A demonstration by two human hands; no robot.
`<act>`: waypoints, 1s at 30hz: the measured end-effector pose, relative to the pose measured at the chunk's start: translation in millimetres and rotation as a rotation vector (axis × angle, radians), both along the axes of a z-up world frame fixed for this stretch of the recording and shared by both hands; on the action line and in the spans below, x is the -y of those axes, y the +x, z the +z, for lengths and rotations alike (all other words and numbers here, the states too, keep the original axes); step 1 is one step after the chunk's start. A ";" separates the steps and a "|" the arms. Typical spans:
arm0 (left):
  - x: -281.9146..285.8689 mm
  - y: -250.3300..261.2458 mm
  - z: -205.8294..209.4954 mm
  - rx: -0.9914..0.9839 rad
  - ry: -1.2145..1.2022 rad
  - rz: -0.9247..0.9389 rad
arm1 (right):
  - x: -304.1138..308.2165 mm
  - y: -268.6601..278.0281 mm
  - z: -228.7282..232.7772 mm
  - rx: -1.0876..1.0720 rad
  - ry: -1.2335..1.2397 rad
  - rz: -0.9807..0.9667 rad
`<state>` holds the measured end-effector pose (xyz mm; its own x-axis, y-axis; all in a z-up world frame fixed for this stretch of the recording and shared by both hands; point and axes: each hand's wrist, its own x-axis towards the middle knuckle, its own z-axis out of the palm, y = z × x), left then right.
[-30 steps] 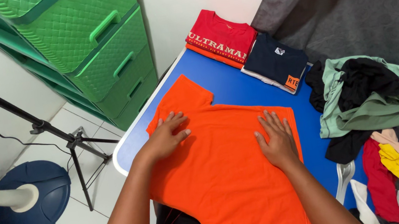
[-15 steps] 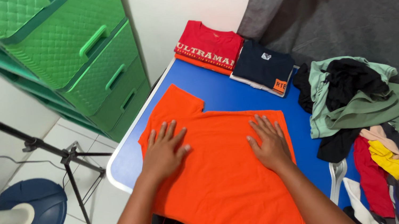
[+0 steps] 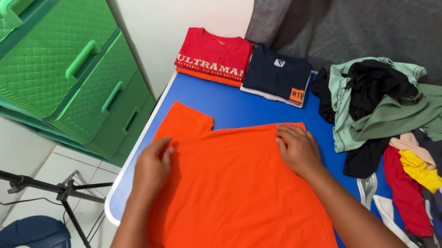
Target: The person folds an orange t-shirt and a black t-shirt by hand on a blue table, smoothing the fabric and folding the sides inward.
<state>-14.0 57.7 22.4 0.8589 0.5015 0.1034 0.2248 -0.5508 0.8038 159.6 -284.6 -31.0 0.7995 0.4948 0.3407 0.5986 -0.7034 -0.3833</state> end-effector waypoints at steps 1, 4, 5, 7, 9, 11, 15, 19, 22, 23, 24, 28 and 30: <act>-6.6 4.1 -2.1 0.043 -0.020 0.032 | 1.3 6.8 1.5 0.019 0.013 0.000; -26.9 18.3 -13.0 -0.018 0.016 0.053 | 6.8 18.5 5.6 0.062 0.033 0.020; -35.3 25.6 -15.1 -0.020 0.023 0.044 | 8.3 22.1 9.0 0.075 0.038 0.028; -47.1 38.0 -19.4 -0.030 0.034 0.027 | 11.7 24.8 14.8 0.079 -0.021 0.032; -55.6 50.8 -18.2 -0.122 0.050 0.030 | 9.1 29.2 22.4 0.085 -0.081 0.028; -59.6 57.7 -17.0 -0.236 0.058 0.026 | 8.8 31.7 29.6 0.084 -0.152 0.013; -61.3 70.4 -18.4 -0.417 -0.015 -0.004 | 7.5 26.7 43.3 -0.092 -0.156 -0.082; -65.4 64.9 -8.2 -0.250 0.042 -0.057 | 11.3 15.8 60.1 -0.164 -0.073 -0.088; -58.0 48.6 8.8 -0.366 -0.196 0.033 | 18.2 4.4 67.2 -0.175 -0.043 -0.055; -55.0 42.1 13.7 -0.331 -0.226 0.006 | 20.5 0.6 69.3 -0.177 -0.036 -0.043; -53.3 35.0 18.4 -0.289 -0.252 -0.019 | 21.5 -2.1 72.0 -0.176 -0.031 -0.052; -46.6 7.2 24.2 -0.179 -0.165 -0.101 | 32.0 -20.3 79.3 -0.249 -0.002 -0.101; -40.9 -7.2 23.5 -0.209 -0.154 -0.078 | 37.5 -29.9 77.1 -0.291 0.023 -0.111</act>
<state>-21.2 98.6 45.9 0.8901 0.4293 -0.1531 0.3569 -0.4475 0.8200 129.7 -322.1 46.1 0.9139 0.3937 0.0993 0.3811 -0.7474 -0.5442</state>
